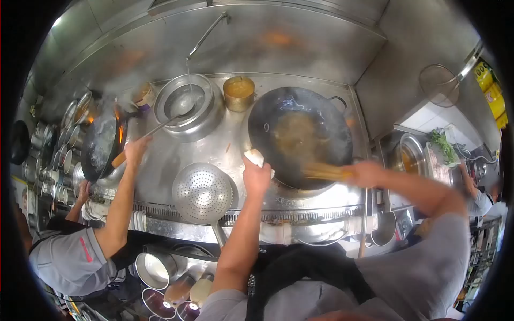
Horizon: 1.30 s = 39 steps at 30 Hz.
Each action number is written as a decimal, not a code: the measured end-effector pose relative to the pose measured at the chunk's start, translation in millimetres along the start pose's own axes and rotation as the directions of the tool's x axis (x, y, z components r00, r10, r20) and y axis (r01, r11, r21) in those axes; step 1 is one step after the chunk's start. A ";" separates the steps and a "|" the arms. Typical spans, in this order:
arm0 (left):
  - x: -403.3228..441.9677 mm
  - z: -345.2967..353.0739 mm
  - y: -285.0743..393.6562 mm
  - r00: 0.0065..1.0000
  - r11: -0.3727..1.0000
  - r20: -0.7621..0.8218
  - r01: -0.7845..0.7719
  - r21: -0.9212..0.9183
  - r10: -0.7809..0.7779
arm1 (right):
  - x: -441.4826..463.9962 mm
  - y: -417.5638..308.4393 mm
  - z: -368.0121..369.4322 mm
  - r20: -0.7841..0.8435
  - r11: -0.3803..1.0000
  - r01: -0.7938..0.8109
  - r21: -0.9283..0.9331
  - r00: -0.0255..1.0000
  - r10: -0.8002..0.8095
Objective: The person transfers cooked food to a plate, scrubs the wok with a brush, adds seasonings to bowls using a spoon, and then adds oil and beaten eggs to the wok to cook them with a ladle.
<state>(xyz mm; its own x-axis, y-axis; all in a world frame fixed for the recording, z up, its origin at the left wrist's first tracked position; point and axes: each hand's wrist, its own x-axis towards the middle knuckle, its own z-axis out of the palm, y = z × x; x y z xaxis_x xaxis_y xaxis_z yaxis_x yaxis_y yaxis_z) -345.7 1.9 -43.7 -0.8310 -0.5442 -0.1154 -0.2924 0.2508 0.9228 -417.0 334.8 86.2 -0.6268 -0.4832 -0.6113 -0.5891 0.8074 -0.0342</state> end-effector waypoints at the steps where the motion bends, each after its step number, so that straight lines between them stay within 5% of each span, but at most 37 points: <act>1: 2.0 -2.3 5.0 0.998 0.998 0.040 0.039 0.057 -0.042 | 3.7 21.7 -18.1 0.018 0.989 -0.088 -0.121 0.996 0.091; 4: 8.0 -5.5 3.6 0.995 0.994 0.085 0.037 0.103 -0.046 | 106.6 84.1 -43.5 -0.165 0.941 -0.245 -0.235 0.964 0.209; 7: 20.4 -0.8 -25.9 0.991 0.985 0.112 -0.086 0.148 0.070 | 176.7 41.6 -4.0 -0.296 0.917 -0.394 0.065 0.870 0.395; 10: 47.0 9.7 -65.6 0.972 0.968 0.125 -0.214 0.129 0.198 | 164.1 -25.6 62.6 -0.463 0.902 -0.301 0.311 0.781 0.420; 12: 26.6 -5.5 -24.5 0.991 0.989 0.129 -0.059 0.138 0.041 | 129.8 -48.2 72.1 -0.356 0.916 -0.285 0.282 0.856 0.376; 17: 24.7 -5.8 -25.9 0.980 0.983 0.130 -0.162 0.091 0.150 | -7.8 -19.2 -6.4 0.025 0.974 -0.227 0.012 0.974 0.227; 19: 32.7 -5.2 -27.2 0.974 0.982 0.157 -0.175 0.064 0.163 | 7.0 37.2 -16.8 -0.149 0.963 -0.146 -0.228 0.982 0.114; 21: 41.0 -5.1 -25.3 0.978 0.990 0.167 -0.137 0.039 0.129 | 110.5 93.5 -7.0 -0.220 0.938 -0.216 -0.272 0.963 0.158; 23: 27.3 -15.3 -8.8 0.981 0.997 0.177 -0.078 0.020 0.073 | 168.4 50.3 -12.4 -0.230 0.919 -0.383 0.092 0.890 0.394; 27: 24.9 -13.1 -8.9 0.976 0.980 0.097 -0.198 0.037 0.193 | 163.0 -42.6 70.6 -0.481 0.896 -0.277 0.347 0.767 0.423; 31: 2.1 -27.2 26.1 0.979 0.979 0.104 -0.182 0.087 0.173 | 60.4 -48.2 41.3 -0.217 0.969 -0.222 0.112 0.946 0.242; 34: 5.2 -27.1 30.8 0.975 0.982 0.135 -0.184 0.039 0.177 | 30.4 39.4 41.7 -0.178 0.953 -0.253 -0.167 0.958 0.224; 36: 7.9 -26.0 30.1 0.973 0.990 0.182 -0.143 0.000 0.141 | 52.8 88.1 11.9 -0.242 0.943 -0.282 -0.175 0.941 0.236; 38: 9.5 -26.5 27.6 0.962 0.990 0.236 -0.140 -0.011 0.139 | 122.5 70.3 2.0 -0.276 0.851 -0.484 0.203 0.806 0.524; 39: 9.4 -29.5 27.8 0.952 0.987 0.262 -0.158 -0.020 0.158 | 167.1 54.3 27.2 -0.370 0.891 -0.433 0.133 0.812 0.450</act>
<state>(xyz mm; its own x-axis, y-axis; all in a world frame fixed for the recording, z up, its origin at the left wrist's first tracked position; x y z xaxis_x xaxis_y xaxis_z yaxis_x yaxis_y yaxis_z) -347.6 -19.8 -8.3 -0.9611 -0.2693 -0.0605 -0.1480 0.3177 0.9366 -539.8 307.1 -39.2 -0.9634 -0.1546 -0.2192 -0.1858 0.9740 0.1294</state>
